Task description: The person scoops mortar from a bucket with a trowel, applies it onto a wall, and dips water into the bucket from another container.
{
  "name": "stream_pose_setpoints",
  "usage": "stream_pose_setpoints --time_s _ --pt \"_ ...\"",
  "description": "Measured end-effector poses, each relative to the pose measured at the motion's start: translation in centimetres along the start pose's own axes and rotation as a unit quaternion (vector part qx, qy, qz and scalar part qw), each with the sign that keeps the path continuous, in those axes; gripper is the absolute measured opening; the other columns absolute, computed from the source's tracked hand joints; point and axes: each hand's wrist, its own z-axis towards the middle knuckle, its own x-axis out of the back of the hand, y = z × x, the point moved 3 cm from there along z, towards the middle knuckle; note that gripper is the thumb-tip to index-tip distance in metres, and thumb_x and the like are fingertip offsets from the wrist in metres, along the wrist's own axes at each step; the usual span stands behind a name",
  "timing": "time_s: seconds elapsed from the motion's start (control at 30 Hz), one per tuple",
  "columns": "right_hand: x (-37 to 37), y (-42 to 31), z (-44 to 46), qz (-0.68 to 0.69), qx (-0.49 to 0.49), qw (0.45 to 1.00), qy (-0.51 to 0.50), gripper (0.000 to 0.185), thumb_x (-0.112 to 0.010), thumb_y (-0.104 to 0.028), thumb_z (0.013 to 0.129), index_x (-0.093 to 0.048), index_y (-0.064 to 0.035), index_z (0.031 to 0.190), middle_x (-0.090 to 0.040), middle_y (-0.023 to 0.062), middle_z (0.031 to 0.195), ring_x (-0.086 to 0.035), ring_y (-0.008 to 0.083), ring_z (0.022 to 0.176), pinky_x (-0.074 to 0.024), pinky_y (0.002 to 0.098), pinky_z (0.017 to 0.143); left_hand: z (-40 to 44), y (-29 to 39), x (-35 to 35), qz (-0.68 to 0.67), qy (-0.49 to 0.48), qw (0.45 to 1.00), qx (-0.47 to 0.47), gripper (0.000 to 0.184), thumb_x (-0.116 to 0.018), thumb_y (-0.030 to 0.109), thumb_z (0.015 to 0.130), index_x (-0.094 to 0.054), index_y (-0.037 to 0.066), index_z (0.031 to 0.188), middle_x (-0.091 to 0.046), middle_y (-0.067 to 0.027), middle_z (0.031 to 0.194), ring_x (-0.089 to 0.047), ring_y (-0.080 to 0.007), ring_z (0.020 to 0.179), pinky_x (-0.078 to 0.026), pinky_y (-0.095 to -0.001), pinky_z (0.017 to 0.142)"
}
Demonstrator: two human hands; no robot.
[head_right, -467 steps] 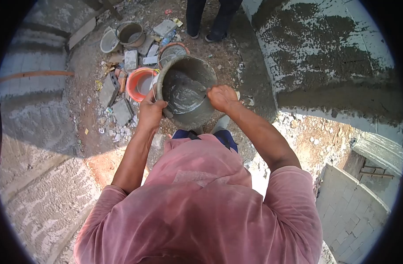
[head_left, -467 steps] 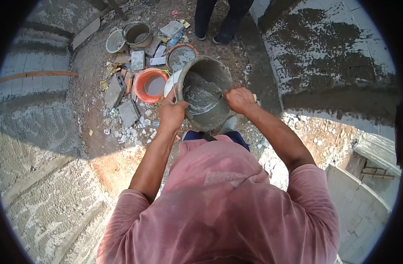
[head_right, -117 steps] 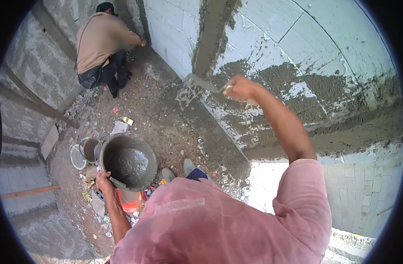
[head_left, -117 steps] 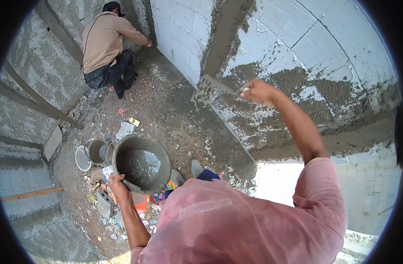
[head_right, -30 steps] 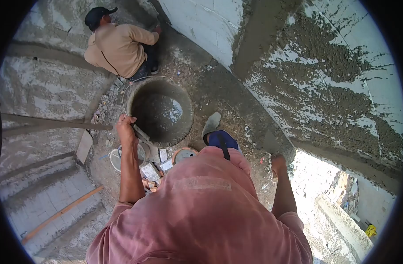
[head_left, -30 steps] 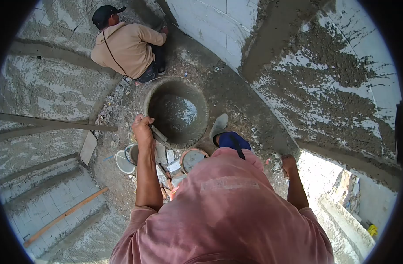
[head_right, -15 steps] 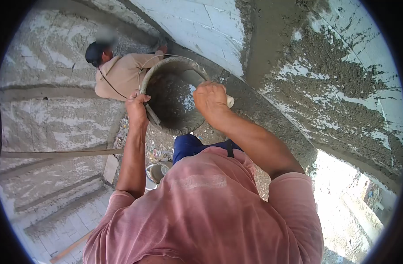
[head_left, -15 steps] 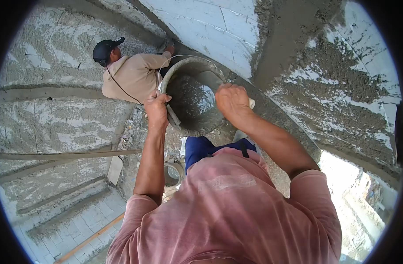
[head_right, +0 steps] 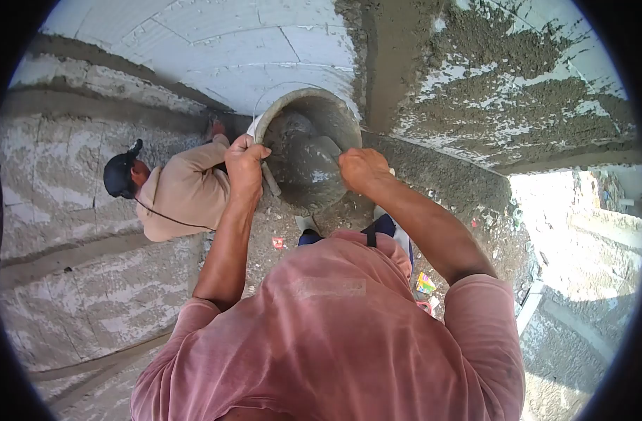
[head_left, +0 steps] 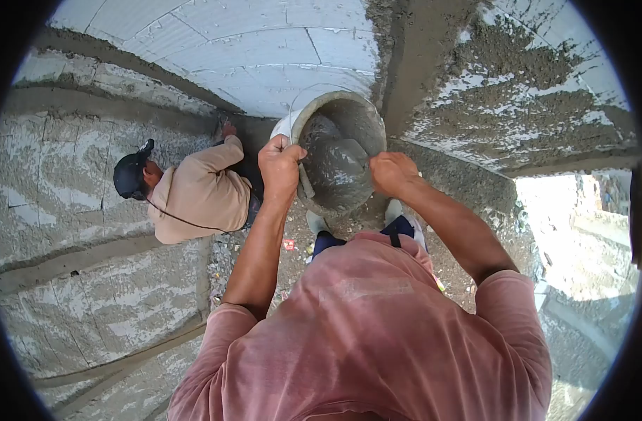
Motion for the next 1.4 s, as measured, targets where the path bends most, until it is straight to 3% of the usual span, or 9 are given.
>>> stream_pose_setpoints --time_s 0.2,0.43,0.6,0.73,0.9,1.03,1.2,1.3,1.4 --pt "-7.0 -7.2 -1.0 0.326 -0.173 0.928 -0.057 0.039 -0.065 -0.03 0.081 -0.069 0.0009 0.105 -0.07 0.0253 0.106 -0.067 0.0392 0.107 -0.053 0.046 0.093 4.4 -0.7 4.2 0.029 -0.155 0.987 -0.037 0.032 -0.063 -0.003 0.07 -0.035 0.01 0.061 -0.033 0.0079 0.063 -0.029 -0.0061 0.06 -0.024 -0.0289 0.052" --pt "-6.5 -14.9 -3.9 0.24 -0.306 0.919 0.071 0.041 -0.064 -0.028 0.084 -0.062 0.0018 0.113 -0.07 0.025 0.102 -0.07 0.037 0.099 -0.0552 0.0448 0.089 7.2 0.7 6.7 -0.012 -0.208 0.978 -0.002 0.034 -0.063 -0.004 0.069 -0.033 0.011 0.06 -0.032 0.008 0.063 -0.029 -0.006 0.06 -0.026 -0.029 0.054" --pt "-6.8 -15.8 -5.2 0.624 -0.296 0.723 0.02 0.037 -0.069 -0.017 0.085 -0.057 -0.0008 0.116 -0.067 0.0115 0.091 -0.067 0.0205 0.075 -0.0549 0.0366 0.063 7.1 0.3 6.9 0.008 -0.225 0.974 0.003 0.035 -0.062 -0.004 0.071 -0.034 0.013 0.059 -0.032 0.008 0.062 -0.028 -0.0064 0.059 -0.026 -0.029 0.054" --pt "-8.1 -16.0 -6.7 0.741 -0.239 0.627 0.034 0.038 -0.067 -0.011 0.085 -0.055 -0.0038 0.121 -0.063 0.0077 0.089 -0.061 0.0153 0.064 -0.0498 0.0325 0.051 7.5 -0.1 6.6 -0.017 -0.235 0.971 0.042 0.031 -0.06 -0.004 0.071 -0.036 0.013 0.062 -0.032 0.0075 0.063 -0.028 -0.0069 0.059 -0.025 -0.0278 0.055" --pt "-6.3 -16.4 -11.3 0.893 -0.17 0.384 0.161 0.036 -0.059 -0.007 0.085 -0.057 -0.0041 0.121 -0.057 0.0057 0.083 -0.056 0.0143 0.059 -0.0458 0.0296 0.048 8.9 -1.6 6.5 -0.051 -0.253 0.962 0.092 0.02 -0.056 -0.002 0.069 -0.043 0.013 0.069 -0.046 0.0026 0.07 -0.046 -0.0122 0.064 -0.038 -0.0264 0.062" --pt "1.0 -15.0 -18.4 0.828 -0.094 0.377 0.405 0.039 -0.058 -0.008 0.086 -0.053 -0.0034 0.125 -0.058 0.0072 0.088 -0.056 0.0161 0.062 -0.0484 0.031 0.051 9.0 -1.0 7.5 -0.033 -0.24 0.966 0.094 0.018 -0.055 -0.001 0.066 -0.043 0.012 0.068 -0.046 0.001 0.069 -0.046 -0.0137 0.063 -0.039 -0.0274 0.061" --pt "14.3 -15.4 -31.3 0.481 -0.059 0.378 0.789 0.03 -0.062 -0.011 0.095 -0.05 -0.0021 0.12 -0.055 0.0052 0.09 -0.058 0.011 0.069 -0.051 0.027 0.056 9.3 0.4 9.6 -0.005 -0.223 0.972 0.074 0.021 -0.055 0.0 0.063 -0.041 0.014 0.066 -0.04 0.0025 0.068 -0.04 -0.0127 0.063 -0.035 -0.0276 0.063" --pt "19.4 -12.7 -38.5 0.212 -0.104 0.305 0.923 0.029 -0.061 -0.014 0.098 -0.05 0.0005 0.12 -0.056 0.0058 0.093 -0.06 0.0105 0.074 -0.0516 0.0251 0.063 9.6 0.9 10.8 0.035 -0.19 0.979 0.069 0.024 -0.056 -0.001 0.063 -0.037 0.014 0.065 -0.038 0.0018 0.067 -0.041 -0.0143 0.065 -0.036 -0.0293 0.065" --pt "23.0 -10.6 -43.1 -0.022 -0.302 0.129 0.944 0.037 -0.062 -0.019 0.097 -0.048 0.0046 0.122 -0.06 0.0146 0.099 -0.065 0.0286 0.082 -0.0535 0.0382 0.073 10.3 1.3 12.7 0.115 -0.112 0.984 0.073 0.023 -0.057 -0.001 0.062 -0.038 0.011 0.064 -0.039 0.0004 0.068 -0.042 -0.0167 0.067 -0.038 -0.031 0.068"
